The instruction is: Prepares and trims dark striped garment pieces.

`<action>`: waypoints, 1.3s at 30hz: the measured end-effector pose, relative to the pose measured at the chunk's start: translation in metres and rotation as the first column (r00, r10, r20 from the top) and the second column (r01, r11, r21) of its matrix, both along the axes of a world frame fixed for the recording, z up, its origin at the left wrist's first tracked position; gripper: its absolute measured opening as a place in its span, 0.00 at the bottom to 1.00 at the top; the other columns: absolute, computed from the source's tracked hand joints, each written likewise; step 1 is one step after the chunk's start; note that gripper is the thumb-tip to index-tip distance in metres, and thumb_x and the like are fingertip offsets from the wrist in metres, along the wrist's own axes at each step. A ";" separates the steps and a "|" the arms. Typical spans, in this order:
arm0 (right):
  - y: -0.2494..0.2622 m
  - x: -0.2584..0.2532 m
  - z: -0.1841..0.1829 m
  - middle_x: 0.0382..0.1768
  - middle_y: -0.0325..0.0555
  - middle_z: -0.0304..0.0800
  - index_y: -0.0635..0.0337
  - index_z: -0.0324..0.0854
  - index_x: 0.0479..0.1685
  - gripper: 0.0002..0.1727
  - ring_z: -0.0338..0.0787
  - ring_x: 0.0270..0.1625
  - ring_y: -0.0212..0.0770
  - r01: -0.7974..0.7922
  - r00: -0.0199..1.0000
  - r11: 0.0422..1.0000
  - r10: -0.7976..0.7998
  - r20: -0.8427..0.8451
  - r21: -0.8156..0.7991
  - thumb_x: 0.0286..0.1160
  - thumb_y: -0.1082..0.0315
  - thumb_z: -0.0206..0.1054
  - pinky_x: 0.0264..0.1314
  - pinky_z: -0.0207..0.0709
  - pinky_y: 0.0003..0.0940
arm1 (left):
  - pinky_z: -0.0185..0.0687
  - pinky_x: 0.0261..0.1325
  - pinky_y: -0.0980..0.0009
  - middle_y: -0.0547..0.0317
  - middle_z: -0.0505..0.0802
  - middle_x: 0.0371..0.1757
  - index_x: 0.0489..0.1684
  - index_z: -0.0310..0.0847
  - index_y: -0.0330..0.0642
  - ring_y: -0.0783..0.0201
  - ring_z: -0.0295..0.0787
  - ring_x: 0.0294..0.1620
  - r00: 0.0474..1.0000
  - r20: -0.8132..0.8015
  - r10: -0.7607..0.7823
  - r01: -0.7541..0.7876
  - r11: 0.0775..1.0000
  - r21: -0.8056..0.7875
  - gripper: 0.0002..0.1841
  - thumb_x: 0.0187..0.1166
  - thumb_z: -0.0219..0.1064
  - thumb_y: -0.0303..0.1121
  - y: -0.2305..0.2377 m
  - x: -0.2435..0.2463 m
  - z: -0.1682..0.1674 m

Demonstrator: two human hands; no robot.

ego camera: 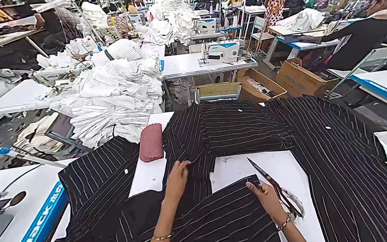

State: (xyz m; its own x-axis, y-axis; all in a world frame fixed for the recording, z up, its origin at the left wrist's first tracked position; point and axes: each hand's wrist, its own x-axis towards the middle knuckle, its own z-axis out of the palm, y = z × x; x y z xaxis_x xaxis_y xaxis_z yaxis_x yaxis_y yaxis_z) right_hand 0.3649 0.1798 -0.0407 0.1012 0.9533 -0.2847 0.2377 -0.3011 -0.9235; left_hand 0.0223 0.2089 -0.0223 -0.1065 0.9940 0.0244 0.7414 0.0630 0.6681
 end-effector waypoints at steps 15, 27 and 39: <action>-0.003 -0.016 -0.008 0.24 0.38 0.93 0.63 0.87 0.32 0.06 0.91 0.27 0.25 0.157 0.966 0.984 -0.171 -0.195 -0.083 0.75 0.72 0.73 0.36 0.86 0.22 | 0.61 0.82 0.39 0.36 0.75 0.83 0.79 0.75 0.35 0.37 0.69 0.84 0.953 -0.300 -0.031 -0.012 0.990 -0.139 0.25 0.83 0.63 0.33 0.093 -0.003 0.000; -0.051 -0.018 0.057 0.29 0.39 0.94 0.68 0.88 0.45 0.15 0.89 0.32 0.17 -0.108 0.962 0.867 -0.032 0.271 0.486 0.75 0.62 0.67 0.40 0.81 0.16 | 0.79 0.35 0.84 0.74 0.92 0.26 0.41 0.89 0.37 0.85 0.83 0.26 0.759 0.652 0.003 -0.071 0.994 0.078 0.04 0.76 0.72 0.27 0.000 0.048 0.132; -0.132 -0.039 0.181 0.33 0.25 0.90 0.58 0.85 0.37 0.09 0.84 0.38 0.10 -0.384 0.852 0.676 0.522 -0.041 0.629 0.78 0.62 0.71 0.43 0.79 0.10 | 0.87 0.52 0.85 0.69 0.97 0.44 0.44 0.95 0.43 0.83 0.91 0.46 0.683 0.648 -0.337 0.059 0.910 0.410 0.07 0.75 0.71 0.29 -0.200 0.111 0.161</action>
State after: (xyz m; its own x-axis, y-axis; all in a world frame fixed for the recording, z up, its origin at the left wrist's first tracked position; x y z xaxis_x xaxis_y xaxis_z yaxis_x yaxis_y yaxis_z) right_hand 0.3263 0.0480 0.1404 -0.3811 0.8451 0.3748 -0.0110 0.4013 -0.9159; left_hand 0.1330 0.0089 0.1388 -0.0319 0.9345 0.3544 0.0235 -0.3538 0.9350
